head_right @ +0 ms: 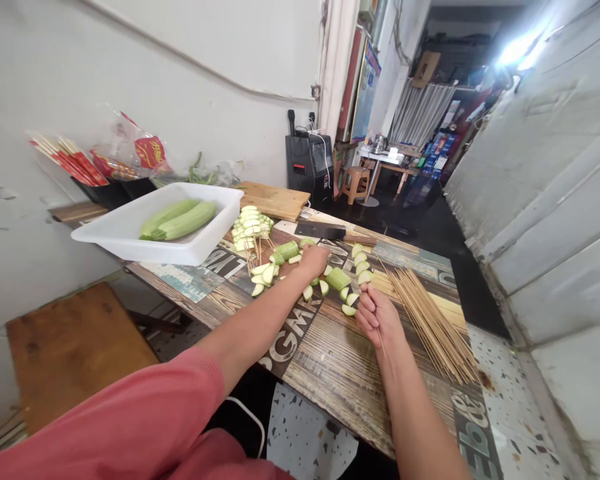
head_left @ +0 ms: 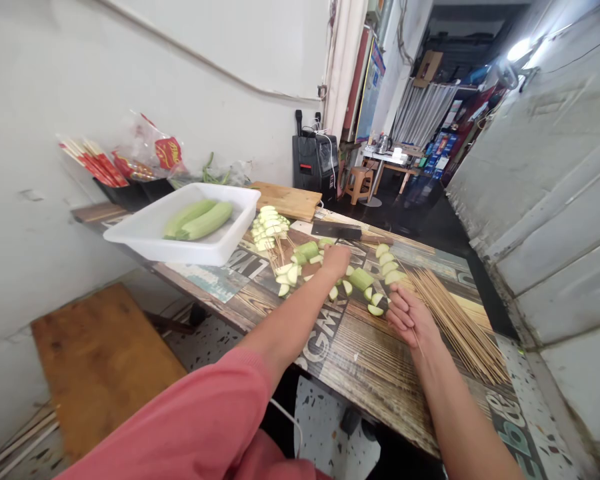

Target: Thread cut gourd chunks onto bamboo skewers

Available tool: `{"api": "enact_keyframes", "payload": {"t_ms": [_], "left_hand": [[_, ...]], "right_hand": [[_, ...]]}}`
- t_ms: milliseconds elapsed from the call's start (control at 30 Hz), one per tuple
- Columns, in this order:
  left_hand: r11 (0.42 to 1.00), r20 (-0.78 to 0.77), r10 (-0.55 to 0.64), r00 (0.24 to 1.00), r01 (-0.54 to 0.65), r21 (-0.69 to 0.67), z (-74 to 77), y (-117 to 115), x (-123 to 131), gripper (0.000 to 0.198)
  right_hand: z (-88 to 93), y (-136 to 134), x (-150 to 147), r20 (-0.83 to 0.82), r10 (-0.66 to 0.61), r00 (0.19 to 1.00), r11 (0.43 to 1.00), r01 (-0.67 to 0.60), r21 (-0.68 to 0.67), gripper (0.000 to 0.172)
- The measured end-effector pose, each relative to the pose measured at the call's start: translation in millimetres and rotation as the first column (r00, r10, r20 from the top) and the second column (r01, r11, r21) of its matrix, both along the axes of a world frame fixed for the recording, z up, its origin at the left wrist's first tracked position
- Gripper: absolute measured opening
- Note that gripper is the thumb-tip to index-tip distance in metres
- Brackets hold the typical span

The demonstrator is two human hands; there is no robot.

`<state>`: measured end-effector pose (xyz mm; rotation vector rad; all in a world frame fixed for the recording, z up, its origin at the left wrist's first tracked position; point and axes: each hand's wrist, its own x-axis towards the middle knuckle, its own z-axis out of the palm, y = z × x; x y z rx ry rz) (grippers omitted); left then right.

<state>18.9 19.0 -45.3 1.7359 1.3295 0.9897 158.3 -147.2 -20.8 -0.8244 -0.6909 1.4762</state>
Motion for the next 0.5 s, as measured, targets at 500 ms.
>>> {"api": "enact_keyframes", "payload": {"t_ms": [500], "left_hand": [[0.833,0.841,0.103,0.532,0.416,-0.365,29.5,2.2,1.2,0.006]], "right_hand": [[-17.0,-1.6,-20.7,0.845,-0.356,0.399,0.933,0.208,0.295,0.041]]}}
